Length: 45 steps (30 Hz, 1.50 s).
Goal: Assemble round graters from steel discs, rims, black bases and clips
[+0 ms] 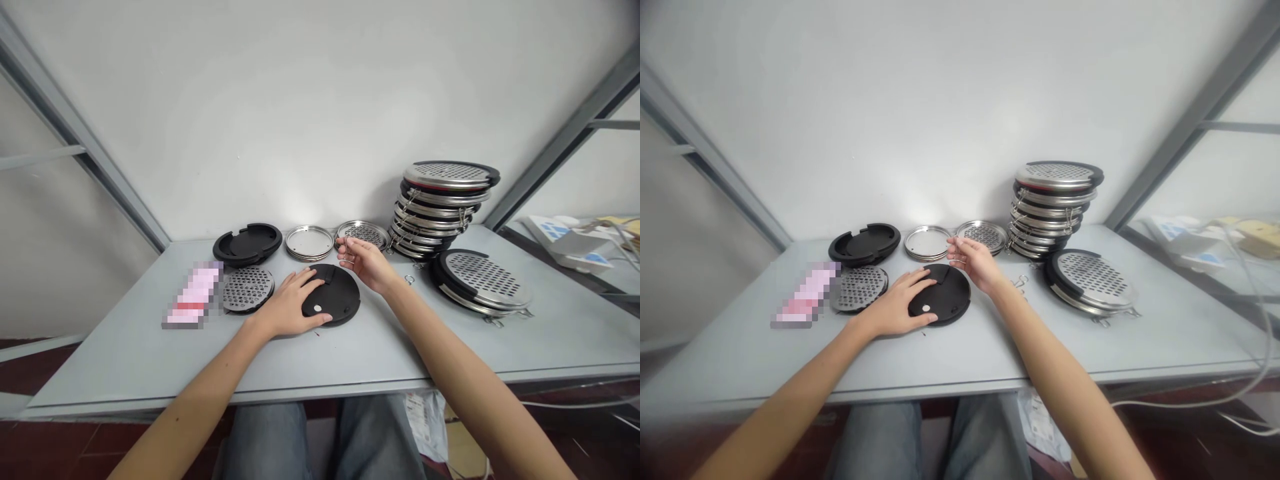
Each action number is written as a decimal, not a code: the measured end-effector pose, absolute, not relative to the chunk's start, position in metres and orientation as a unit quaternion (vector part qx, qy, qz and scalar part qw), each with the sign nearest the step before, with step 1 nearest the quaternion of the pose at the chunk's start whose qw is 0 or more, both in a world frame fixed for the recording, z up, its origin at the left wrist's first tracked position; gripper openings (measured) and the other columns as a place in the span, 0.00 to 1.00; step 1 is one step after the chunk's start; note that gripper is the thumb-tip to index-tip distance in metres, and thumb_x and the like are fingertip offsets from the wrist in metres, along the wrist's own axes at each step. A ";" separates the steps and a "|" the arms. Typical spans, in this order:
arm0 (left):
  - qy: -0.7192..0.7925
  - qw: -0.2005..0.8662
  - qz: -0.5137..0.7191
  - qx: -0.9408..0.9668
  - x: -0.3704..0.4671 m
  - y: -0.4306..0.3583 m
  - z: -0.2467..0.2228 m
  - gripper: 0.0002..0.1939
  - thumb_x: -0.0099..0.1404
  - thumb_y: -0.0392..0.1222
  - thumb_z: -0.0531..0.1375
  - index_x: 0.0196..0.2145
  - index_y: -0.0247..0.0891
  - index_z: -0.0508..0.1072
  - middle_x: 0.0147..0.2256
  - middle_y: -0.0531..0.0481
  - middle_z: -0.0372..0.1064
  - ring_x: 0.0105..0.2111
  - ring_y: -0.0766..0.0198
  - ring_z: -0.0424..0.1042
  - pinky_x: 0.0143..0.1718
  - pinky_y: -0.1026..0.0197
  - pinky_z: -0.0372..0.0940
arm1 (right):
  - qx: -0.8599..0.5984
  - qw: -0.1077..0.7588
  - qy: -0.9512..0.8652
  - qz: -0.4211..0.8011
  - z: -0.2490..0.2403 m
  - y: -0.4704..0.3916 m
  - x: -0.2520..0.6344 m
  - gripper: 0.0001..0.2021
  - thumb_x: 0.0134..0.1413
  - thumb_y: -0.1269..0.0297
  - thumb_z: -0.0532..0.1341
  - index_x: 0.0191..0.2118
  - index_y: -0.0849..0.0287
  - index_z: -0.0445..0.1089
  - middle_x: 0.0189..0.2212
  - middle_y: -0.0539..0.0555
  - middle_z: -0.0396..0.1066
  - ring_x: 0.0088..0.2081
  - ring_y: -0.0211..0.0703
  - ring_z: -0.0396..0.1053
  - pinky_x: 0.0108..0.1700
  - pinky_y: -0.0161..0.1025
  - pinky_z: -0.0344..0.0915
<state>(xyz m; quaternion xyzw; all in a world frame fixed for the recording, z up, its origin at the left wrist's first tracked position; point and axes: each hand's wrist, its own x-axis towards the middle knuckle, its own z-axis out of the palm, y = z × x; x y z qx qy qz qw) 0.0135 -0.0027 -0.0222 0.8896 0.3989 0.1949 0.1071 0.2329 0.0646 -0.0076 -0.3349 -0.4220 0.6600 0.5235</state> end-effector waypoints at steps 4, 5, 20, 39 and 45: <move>0.405 0.103 0.186 0.889 0.013 -0.001 -0.023 0.35 0.59 0.60 0.61 0.59 0.39 0.63 0.63 0.39 0.54 0.63 0.47 0.52 0.64 0.42 0.47 | -0.321 0.519 -0.370 0.701 -0.003 0.063 0.233 0.08 0.59 0.71 0.57 0.39 0.61 0.74 0.28 0.51 0.74 0.28 0.32 0.72 0.32 0.28 0.71; 0.409 0.097 0.187 0.888 0.013 -0.002 -0.023 0.36 0.59 0.60 0.61 0.59 0.39 0.63 0.62 0.40 0.55 0.62 0.47 0.54 0.63 0.42 0.49 | -0.322 0.522 -0.360 0.703 -0.002 0.064 0.232 0.08 0.58 0.73 0.56 0.39 0.61 0.73 0.29 0.52 0.75 0.28 0.32 0.72 0.32 0.28 0.71; 0.435 0.057 0.229 0.869 0.016 -0.007 -0.012 0.25 0.63 0.56 0.58 0.53 0.39 0.69 0.48 0.43 0.68 0.48 0.51 0.65 0.52 0.47 0.62 | -0.338 0.513 -0.366 0.699 -0.005 0.064 0.231 0.12 0.57 0.82 0.54 0.39 0.66 0.72 0.40 0.60 0.77 0.39 0.36 0.76 0.46 0.29 0.73; 0.480 0.048 0.209 0.851 0.036 0.013 -0.015 0.29 0.65 0.57 0.55 0.58 0.39 0.62 0.50 0.41 0.68 0.49 0.48 0.68 0.52 0.47 0.62 | -0.440 0.499 -0.632 0.397 -0.029 0.075 0.233 0.10 0.45 0.63 0.67 0.35 0.62 0.74 0.33 0.57 0.77 0.31 0.44 0.75 0.37 0.42 0.73; 0.530 0.028 0.244 0.812 0.045 0.039 -0.019 0.16 0.66 0.46 0.56 0.48 0.38 0.71 0.39 0.44 0.73 0.40 0.53 0.73 0.40 0.54 0.67 | -0.446 0.453 -0.729 0.254 -0.034 0.074 0.235 0.08 0.48 0.67 0.64 0.36 0.58 0.77 0.32 0.55 0.78 0.36 0.46 0.75 0.42 0.42 0.71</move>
